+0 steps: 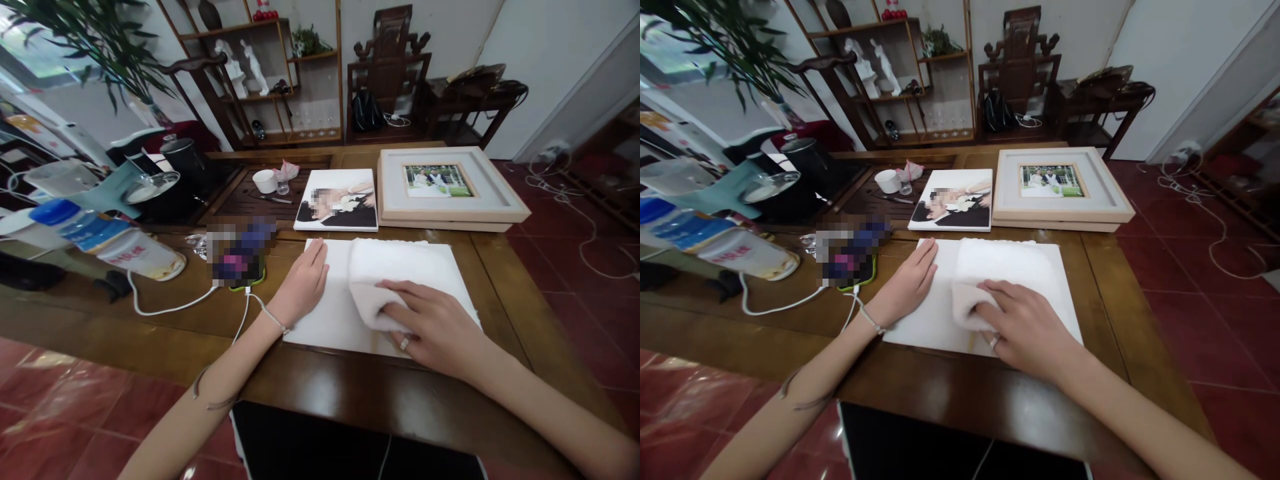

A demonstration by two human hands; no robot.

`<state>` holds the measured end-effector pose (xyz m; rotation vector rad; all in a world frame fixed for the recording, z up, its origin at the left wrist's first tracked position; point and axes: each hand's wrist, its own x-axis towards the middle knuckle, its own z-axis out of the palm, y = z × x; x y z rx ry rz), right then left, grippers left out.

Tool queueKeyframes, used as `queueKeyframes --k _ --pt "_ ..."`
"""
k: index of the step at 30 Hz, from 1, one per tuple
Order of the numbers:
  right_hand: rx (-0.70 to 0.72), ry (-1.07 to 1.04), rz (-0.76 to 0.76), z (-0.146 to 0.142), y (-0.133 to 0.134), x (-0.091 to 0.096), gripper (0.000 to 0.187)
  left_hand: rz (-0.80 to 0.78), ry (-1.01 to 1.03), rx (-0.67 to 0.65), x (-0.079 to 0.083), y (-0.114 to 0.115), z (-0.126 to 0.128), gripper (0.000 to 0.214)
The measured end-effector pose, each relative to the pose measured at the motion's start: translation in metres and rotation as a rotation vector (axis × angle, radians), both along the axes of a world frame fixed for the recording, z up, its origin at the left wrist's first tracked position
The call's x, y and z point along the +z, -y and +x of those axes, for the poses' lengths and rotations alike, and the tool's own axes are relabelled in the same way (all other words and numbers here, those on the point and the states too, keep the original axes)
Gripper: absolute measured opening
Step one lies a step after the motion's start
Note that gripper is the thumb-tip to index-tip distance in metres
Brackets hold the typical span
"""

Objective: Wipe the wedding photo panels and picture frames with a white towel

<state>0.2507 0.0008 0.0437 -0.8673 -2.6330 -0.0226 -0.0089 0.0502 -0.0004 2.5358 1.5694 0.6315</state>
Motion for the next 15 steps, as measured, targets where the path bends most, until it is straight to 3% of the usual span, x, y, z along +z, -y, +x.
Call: queueKeyframes --k 4,8,12,15 --pt "0.093 0.075 0.08 -0.01 0.028 0.007 0.01 0.007 0.009 -0.005 0.0 0.0 0.0 0.046" --pt "0.243 0.027 0.099 -0.02 0.049 0.004 0.012 -0.004 0.008 -0.003 0.001 0.0 0.0 0.045" --pt "0.229 -0.022 -0.031 -0.019 0.03 0.0 0.008 -0.022 0.003 0.0 0.002 0.0 0.0 0.046" --pt "0.151 -0.022 -0.089 -0.013 -0.001 0.0 0.021 -0.017 -0.001 0.004 0.001 0.0 0.0 0.045"
